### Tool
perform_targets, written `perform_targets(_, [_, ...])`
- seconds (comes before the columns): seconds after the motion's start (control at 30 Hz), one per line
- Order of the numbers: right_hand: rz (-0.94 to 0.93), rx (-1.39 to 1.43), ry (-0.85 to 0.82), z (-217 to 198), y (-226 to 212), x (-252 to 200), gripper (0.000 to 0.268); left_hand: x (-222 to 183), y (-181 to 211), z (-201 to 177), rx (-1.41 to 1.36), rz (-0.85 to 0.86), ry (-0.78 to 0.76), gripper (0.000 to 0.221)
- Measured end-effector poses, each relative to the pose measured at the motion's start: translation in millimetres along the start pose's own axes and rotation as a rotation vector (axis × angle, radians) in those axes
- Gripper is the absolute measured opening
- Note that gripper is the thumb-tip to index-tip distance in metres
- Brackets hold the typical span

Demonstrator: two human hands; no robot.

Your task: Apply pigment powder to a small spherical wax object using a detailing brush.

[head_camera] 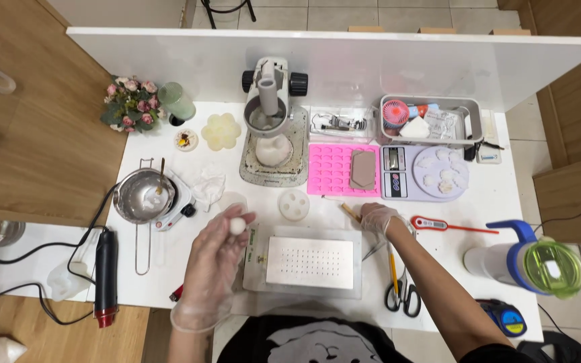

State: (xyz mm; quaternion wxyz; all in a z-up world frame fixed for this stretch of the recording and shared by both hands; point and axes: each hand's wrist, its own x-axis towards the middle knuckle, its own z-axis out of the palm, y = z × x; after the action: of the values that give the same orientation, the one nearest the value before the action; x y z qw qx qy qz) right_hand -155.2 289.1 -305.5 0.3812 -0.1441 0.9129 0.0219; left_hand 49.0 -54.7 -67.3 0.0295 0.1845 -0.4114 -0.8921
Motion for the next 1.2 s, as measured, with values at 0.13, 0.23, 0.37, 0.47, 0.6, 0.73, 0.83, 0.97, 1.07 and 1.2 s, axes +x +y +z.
perform_targets(0.13, [-0.145, -0.102, -0.142, 9, 10, 38, 0.031, -3, 1, 5, 0.001, -0.011, 0.063, 0.044])
perform_targets(0.23, [-0.19, 0.232, -0.273, 2, 41, 94, 0.025, -3, -1, 0, -0.023, -0.07, 0.216, 0.049])
perform_targets(0.37, [-0.306, 0.033, 0.126, -110, 20, 103, 0.02, -14, -8, -12, -0.054, -0.039, 0.243, 0.044])
perform_targets(0.47, [-0.261, 0.026, 0.525, -165, -2, 126, 0.035, -28, -12, -13, -0.036, -0.016, 0.371, 0.04])
perform_targets(0.6, [-0.174, -0.146, 0.444, -186, -18, 160, 0.023, -45, -12, -15, -0.049, 0.03, 0.502, 0.04])
perform_targets(0.73, [-0.141, -0.282, 0.434, -184, -18, 190, 0.024, -55, -19, -28, -0.02, -0.012, 0.617, 0.041])
perform_targets(0.83, [-0.159, -0.258, 0.406, -189, -16, 190, 0.023, -59, -18, -20, -0.003, 0.005, 0.599, 0.047])
perform_targets(0.97, [-0.179, -0.311, 0.382, -193, -9, 173, 0.023, -54, -15, 1, 0.032, 0.033, 0.616, 0.048])
perform_targets(1.07, [-0.19, -0.321, 0.402, -184, 9, 171, 0.026, -51, -17, 4, -0.019, 0.061, 0.532, 0.044])
perform_targets(1.2, [-0.208, -0.27, 0.438, -181, 16, 174, 0.025, -40, -13, 16, 0.008, 0.025, 0.412, 0.044])
